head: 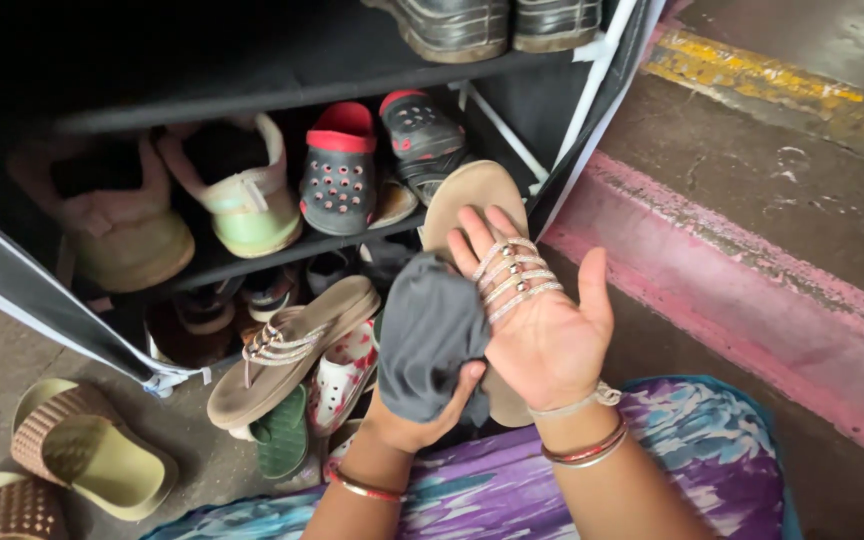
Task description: The person sits on the floor and wipes several pairs of shoes with a dark cloth. They clean a black sneaker, a pair of beige sandals, and a pair of white clogs, then place each item back into the shoe rack.
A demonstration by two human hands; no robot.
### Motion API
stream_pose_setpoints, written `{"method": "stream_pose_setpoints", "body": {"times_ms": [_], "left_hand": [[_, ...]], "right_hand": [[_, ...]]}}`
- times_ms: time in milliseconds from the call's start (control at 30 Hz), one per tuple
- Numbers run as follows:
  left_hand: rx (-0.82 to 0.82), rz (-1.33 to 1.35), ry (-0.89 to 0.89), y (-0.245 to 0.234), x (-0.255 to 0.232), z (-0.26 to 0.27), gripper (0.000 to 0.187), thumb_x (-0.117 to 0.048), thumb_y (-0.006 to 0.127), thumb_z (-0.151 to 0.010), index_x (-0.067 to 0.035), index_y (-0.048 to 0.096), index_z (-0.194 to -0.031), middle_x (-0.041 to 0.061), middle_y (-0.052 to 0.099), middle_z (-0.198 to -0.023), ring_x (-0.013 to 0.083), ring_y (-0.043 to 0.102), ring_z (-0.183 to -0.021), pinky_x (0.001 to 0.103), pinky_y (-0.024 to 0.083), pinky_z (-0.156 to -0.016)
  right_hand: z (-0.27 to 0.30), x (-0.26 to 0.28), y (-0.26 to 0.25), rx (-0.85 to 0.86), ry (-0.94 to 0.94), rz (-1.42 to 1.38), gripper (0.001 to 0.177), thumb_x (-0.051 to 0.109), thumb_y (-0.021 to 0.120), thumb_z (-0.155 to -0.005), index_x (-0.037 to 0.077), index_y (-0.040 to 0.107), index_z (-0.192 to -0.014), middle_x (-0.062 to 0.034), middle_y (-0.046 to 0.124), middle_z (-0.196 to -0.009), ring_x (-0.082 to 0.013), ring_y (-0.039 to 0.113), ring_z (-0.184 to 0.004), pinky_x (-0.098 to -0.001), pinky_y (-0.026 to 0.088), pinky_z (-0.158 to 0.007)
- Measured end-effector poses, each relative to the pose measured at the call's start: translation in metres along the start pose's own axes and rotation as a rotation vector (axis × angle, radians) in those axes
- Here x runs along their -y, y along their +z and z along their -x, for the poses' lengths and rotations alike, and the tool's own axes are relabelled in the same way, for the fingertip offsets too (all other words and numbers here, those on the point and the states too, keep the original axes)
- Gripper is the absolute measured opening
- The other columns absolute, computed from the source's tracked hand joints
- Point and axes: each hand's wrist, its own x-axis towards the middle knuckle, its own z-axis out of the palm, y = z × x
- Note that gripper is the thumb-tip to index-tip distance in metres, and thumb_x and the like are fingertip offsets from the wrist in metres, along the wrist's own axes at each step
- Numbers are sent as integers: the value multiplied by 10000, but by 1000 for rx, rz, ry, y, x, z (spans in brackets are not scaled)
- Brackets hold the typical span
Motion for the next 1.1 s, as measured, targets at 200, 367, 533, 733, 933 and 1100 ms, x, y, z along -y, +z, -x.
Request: {"method": "stream_pose_setpoints", "body": {"times_ms": [200,367,533,733,933,1100], "left_hand": [[25,-115,23,11,6,22,575,-431,707,-942,-67,602,-1375,171,598,-1410,409,516,-1388,548,346,-1228],[-30,-100,-6,6,-12,26,609,-499,696,-940,-68,605,-1360,145,622,-1376,353,533,-1380,510,345,-1227],[-141,207,-152,-22,-42,-2,648,-379,615,-1059,18,426,-1535,235,444,-1607,405,350,-1562,487,191,-1313],[-287,-235,-234,-47,-34,-17,548,-243,618,-1037,30,493,-1494,236,497,-1560,409,399,-1521,483,229,-1291],[-367,-109,-370,-54,-30,-24,479,-233,623,-1056,25,528,-1449,193,582,-1475,356,532,-1438,455,347,-1251],[-326,80,-264,-24,-27,-6,541,-273,640,-1054,18,486,-1484,188,553,-1513,340,511,-1461,440,338,-1267]], "right_hand": [[1,15,6,57,-22,-445,960,666,366,-1026,-58,177,-1628,-201,186,-1731,-340,162,-1606,-542,88,-1310],[13,1,5,58,75,-468,936,655,356,-1044,-45,169,-1636,-207,202,-1723,-336,158,-1607,-550,128,-1302],[24,-22,20,43,247,-161,921,677,320,-1030,-18,240,-1627,-165,325,-1670,-302,297,-1544,-452,230,-1276],[36,-63,4,-69,354,144,820,611,330,-1029,20,308,-1597,-101,409,-1605,-220,372,-1489,-370,259,-1241],[44,-75,-1,153,643,-526,736,518,217,-1112,2,226,-1637,-213,387,-1540,-299,386,-1412,-413,274,-1214],[27,-53,-11,-57,427,42,877,669,321,-1014,-11,347,-1567,-142,461,-1561,-263,452,-1430,-415,320,-1219]]}}
